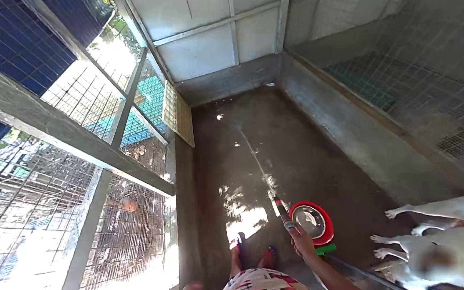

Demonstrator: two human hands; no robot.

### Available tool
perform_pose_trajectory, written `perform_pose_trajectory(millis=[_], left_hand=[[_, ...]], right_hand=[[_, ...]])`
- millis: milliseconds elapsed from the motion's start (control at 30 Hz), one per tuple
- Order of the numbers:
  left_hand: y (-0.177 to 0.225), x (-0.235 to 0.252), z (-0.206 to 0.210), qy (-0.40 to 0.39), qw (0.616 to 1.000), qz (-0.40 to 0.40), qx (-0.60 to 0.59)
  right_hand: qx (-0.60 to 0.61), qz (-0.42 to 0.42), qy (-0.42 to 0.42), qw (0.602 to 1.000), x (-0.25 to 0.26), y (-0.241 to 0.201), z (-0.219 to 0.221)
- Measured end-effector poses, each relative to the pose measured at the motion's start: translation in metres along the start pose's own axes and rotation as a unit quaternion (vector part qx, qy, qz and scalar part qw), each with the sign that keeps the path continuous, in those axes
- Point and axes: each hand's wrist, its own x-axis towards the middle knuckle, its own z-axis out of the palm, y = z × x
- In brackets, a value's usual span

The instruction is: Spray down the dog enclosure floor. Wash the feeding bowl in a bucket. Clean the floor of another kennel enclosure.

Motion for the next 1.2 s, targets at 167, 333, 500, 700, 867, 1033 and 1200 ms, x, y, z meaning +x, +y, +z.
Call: perform_pose_trajectory(millis=[167, 333, 500, 700, 867, 1033, 1200], left_hand=[[0.015, 0.002, -0.001, -0.002, 1.0, -0.002, -0.004], [0.025, 0.007, -0.003, -0.006, 1.0, 0.007, -0.01], [0.055, 0.034, -0.01, 0.024, 0.995, -0.016, -0.092], [0.187, 0.06, -0.034, 0.006, 0.983, 0.041, -0.18], [0.307, 0.064, -0.029, -0.08, 0.972, 0.142, -0.172], [0.385, 0.079, -0.017, -0.19, 0.955, 0.221, -0.051], [0.445, 0.112, -0.009, -0.253, 0.943, 0.213, 0.037]], right_hand=[[0.013, 0.001, 0.013, 1.0, 0.007, 0.0, -0.002], [0.022, 0.01, 0.024, 0.999, 0.016, -0.003, -0.01], [0.044, 0.003, 0.039, 0.998, 0.021, -0.006, -0.018], [0.103, 0.029, 0.067, 0.992, 0.02, -0.01, -0.03], [0.17, 0.044, 0.119, 0.977, 0.022, -0.011, -0.05], [0.182, 0.073, 0.172, 0.965, 0.042, 0.003, -0.073], [0.206, 0.109, 0.233, 0.944, 0.055, 0.014, -0.089]])
